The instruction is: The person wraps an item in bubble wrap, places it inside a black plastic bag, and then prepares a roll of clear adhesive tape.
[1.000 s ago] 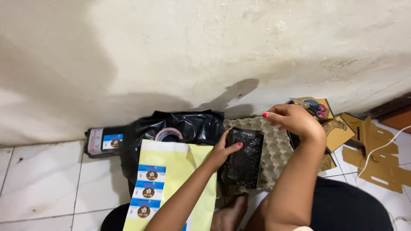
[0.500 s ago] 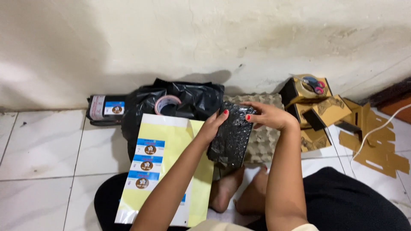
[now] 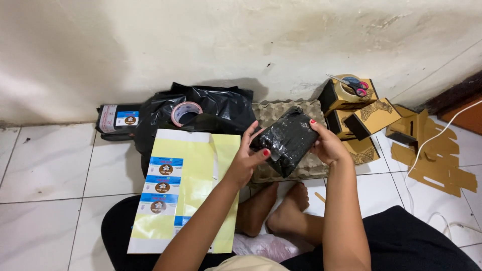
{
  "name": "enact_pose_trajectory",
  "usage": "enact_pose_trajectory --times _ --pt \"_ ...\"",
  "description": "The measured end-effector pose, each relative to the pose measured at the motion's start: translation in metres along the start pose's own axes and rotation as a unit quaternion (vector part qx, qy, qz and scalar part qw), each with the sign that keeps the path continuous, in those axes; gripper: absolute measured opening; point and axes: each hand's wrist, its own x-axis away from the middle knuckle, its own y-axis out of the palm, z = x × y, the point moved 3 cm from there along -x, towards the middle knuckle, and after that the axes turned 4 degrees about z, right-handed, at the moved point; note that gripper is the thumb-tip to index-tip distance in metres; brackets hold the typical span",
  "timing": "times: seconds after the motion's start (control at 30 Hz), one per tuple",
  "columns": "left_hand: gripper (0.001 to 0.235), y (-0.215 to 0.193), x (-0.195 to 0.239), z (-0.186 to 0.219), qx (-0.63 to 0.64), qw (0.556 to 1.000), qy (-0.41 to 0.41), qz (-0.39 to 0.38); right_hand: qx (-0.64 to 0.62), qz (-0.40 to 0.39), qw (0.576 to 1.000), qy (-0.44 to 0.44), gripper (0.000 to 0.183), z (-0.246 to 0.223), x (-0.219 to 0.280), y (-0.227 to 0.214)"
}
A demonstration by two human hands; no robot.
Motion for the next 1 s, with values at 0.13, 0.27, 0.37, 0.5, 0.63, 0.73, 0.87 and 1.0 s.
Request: enact_pose_trajectory --times 0.13,0.27,0.37,0.5,0.63,0.73,0.87,1.0 --pt "0.116 0.022 0.003 0.008 -0.086 0.996 0.004 -0.017 0.004 0.015 1.000 0.006 0.053 0.005 -0.002 -0.018" --pt "0.108 0.043 -0.005 -0.004 -0.128 0.991 0.001 -0.033 0.007 0.004 1.000 0.011 0.057 0.011 -0.011 -0.037" --pt "0.107 0.037 -0.014 -0.011 -0.124 0.991 -0.013 -0.041 -0.002 0.002 1.000 0.019 0.062 0.000 -0.003 -0.030" --pt "0.108 0.045 -0.027 -0.021 -0.150 0.988 -0.021 -0.037 -0.002 0.004 0.999 0.039 0.068 -0.003 0.010 -0.036" --pt "0.108 0.036 -0.038 -0.034 -0.180 0.983 -0.034 -0.022 -0.009 0.019 0.999 0.046 0.072 0.013 -0.021 -0.056" --pt "0.116 0.005 -0.044 -0.047 -0.283 0.958 -0.048 0.031 0.021 0.059 0.997 0.046 0.076 0.013 -0.020 -0.064" --pt "0.077 -0.046 -0.046 -0.032 -0.493 0.832 0.192 0.166 0.083 0.115 0.988 0.062 0.086 0.027 -0.026 -0.090" --pt "0.056 -0.099 -0.059 0.022 -0.630 0.623 0.401 0.232 0.152 0.143 0.976 0.065 0.076 0.051 -0.052 -0.123"
